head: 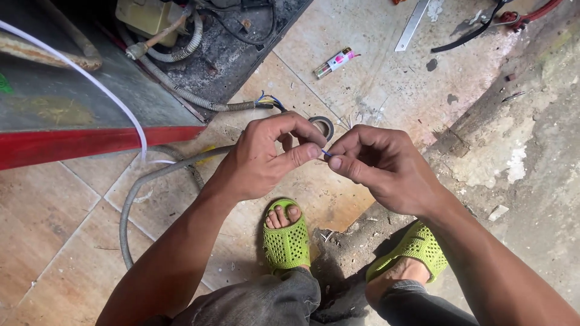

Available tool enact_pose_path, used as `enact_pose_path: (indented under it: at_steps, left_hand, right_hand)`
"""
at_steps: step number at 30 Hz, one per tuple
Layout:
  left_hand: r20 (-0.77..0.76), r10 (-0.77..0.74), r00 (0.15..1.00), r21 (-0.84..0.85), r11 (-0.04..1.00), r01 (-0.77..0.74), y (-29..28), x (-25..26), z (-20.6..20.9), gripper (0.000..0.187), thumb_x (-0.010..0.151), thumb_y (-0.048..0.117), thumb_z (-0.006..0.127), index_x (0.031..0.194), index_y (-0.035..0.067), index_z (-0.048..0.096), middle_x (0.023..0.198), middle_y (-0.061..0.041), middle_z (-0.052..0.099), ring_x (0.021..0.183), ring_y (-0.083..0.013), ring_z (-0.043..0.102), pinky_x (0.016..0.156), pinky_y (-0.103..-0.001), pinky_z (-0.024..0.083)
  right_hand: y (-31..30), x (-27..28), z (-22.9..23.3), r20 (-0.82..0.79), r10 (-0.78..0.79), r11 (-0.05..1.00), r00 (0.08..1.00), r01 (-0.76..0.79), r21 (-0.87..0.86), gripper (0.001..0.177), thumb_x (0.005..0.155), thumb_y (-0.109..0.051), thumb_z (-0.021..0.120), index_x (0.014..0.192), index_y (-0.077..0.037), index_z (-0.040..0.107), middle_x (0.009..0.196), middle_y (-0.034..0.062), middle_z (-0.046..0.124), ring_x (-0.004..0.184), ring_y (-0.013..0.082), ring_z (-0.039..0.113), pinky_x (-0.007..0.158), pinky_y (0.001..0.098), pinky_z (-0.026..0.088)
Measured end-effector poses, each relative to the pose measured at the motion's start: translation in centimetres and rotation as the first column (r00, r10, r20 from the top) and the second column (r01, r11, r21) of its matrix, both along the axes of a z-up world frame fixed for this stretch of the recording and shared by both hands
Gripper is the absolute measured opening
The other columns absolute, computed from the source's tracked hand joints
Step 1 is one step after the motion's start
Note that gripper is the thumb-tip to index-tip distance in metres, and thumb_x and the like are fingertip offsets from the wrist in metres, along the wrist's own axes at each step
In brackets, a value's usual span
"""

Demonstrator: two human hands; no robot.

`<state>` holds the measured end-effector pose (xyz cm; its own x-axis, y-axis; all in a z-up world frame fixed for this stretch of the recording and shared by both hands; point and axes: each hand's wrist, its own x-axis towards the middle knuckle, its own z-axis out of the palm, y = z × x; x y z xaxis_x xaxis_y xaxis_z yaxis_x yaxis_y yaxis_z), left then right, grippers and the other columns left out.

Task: Repairing the electrical wiring and components of a refrigerator compressor by connecting wires and applying tape.

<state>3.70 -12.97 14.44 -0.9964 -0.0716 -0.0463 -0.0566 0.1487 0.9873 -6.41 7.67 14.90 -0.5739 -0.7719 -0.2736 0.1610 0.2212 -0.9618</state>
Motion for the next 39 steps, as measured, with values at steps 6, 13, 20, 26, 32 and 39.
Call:
enact_pose_path:
  at_steps: [6,13,20,26,32,39]
  left_hand:
    - [-0.162,-0.04,0.986,-0.082,0.996,0.027,0.0,-0.2,1.4,0.006,0.097,0.012,0.07,0.102,0.01,0.071,0.101,-0.007,0.072,0.089,-0.0166,0.067,0.075,-0.028,0.049]
    - [-0.189,-0.18,0.965,-0.242,0.961,0.132,0.0,-0.4,2.0,0.019,0.095,0.011,0.073,0.113,0.003,0.07,0.108,-0.012,0.069,0.103,-0.0229,0.07,0.093,-0.034,0.058]
    - [-0.201,-0.136,0.97,-0.381,0.923,0.051,0.3,1.2,-1.5,0.012,0.094,0.011,0.073,0.092,0.004,0.064,0.089,-0.007,0.068,0.086,-0.0259,0.063,0.079,-0.039,0.049]
    - [-0.018,0.129,0.991,-0.1,0.986,-0.13,-3.0,3.2,-4.3,0.007,0.098,0.008,0.069,0.101,0.002,0.072,0.079,-0.009,0.069,0.071,-0.0188,0.064,0.07,-0.032,0.053]
    - [-0.255,0.289,0.923,-0.604,0.697,-0.385,-4.7,0.3,-10.2,0.031,0.094,0.007,0.073,0.124,0.005,0.063,0.105,-0.018,0.067,0.1,-0.0403,0.07,0.084,-0.049,0.055]
    - [0.103,0.181,0.978,-0.871,0.49,0.001,-6.4,-0.9,-15.5,0.02,0.088,0.015,0.074,0.101,0.009,0.061,0.087,-0.012,0.065,0.085,-0.0348,0.07,0.073,-0.048,0.057]
  right_hand:
    - [0.7,-0.8,1.3,-0.057,0.099,0.995,0.993,-0.098,0.019,0.012,0.09,-0.017,0.073,0.09,-0.005,0.074,0.062,-0.0004,0.056,0.055,0.0081,0.046,0.05,0.0238,0.043]
    - [0.4,-0.7,1.4,0.016,0.106,0.993,0.994,-0.106,0.06,0.012,0.093,-0.02,0.072,0.09,-0.008,0.075,0.066,-0.0027,0.057,0.058,0.008,0.039,0.054,0.0244,0.03]
    - [0.7,0.0,-1.1,0.058,0.309,0.935,0.949,-0.314,0.165,0.021,0.097,-0.029,0.067,0.082,-0.015,0.065,0.063,-0.0053,0.05,0.05,0.008,0.038,0.045,0.0259,0.031]
    - [1.3,-0.1,-3.5,0.117,0.161,0.98,0.98,-0.173,0.097,0.024,0.091,-0.02,0.069,0.084,0.002,0.077,0.051,0.0086,0.053,0.049,0.018,0.052,0.051,0.0305,0.049]
    - [0.2,-1.2,-5.0,0.092,0.035,0.98,0.995,-0.052,0.194,0.024,0.096,-0.019,0.07,0.084,0.002,0.073,0.054,0.0102,0.057,0.053,0.0174,0.057,0.053,0.0296,0.051]
    - [-0.5,-2.0,-4.4,0.031,0.02,0.955,0.999,-0.028,0.296,0.02,0.094,-0.021,0.076,0.089,-0.001,0.077,0.066,0.0116,0.064,0.066,0.0182,0.064,0.059,0.0287,0.052]
